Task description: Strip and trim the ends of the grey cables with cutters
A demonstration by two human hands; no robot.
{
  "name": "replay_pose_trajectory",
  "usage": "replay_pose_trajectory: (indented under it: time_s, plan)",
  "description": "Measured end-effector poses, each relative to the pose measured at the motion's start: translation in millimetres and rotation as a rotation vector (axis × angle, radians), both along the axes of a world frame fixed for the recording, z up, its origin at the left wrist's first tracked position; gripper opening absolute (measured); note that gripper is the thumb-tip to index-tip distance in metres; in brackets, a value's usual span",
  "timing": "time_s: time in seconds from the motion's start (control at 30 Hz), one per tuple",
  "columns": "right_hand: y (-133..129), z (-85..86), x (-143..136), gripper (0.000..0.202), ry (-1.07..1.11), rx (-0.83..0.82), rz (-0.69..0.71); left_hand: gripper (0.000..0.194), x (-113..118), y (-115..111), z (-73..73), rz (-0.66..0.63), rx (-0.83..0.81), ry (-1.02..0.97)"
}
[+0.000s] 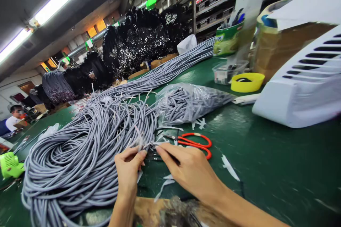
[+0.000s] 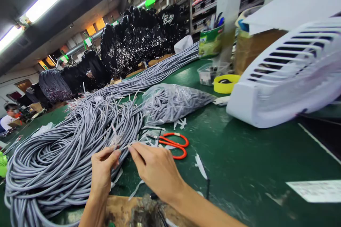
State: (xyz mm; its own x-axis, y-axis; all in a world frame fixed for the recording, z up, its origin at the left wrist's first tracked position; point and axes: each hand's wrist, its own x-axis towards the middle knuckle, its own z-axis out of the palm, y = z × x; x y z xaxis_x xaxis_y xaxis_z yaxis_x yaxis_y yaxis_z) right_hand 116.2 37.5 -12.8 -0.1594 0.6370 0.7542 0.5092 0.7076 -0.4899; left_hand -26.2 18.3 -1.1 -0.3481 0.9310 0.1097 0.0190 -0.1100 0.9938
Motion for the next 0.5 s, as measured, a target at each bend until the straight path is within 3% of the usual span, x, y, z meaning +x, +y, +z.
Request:
replay_pose_trajectory:
  time_s: [0.17, 0.37, 0.5]
  plan:
    - [-5.1, -9.4, -7.4, 0.038, -0.019, -0.006, 0.071, 0.013, 4.3, -2.4, 3.6, -0.006, 0.035, 0.056]
    - [-5.3, -6.9, -6.7, 0.039, -0.035, -0.062, 0.093, 0.009, 7.5, -4.4, 3.9, -0.043, 0.038, 0.090]
    - [-2.1, -5.5, -5.7, 0.038, -0.016, -0.093, 0.049, 0.007, 11.5, -9.5, 1.7, -0.032, 0.090, 0.295]
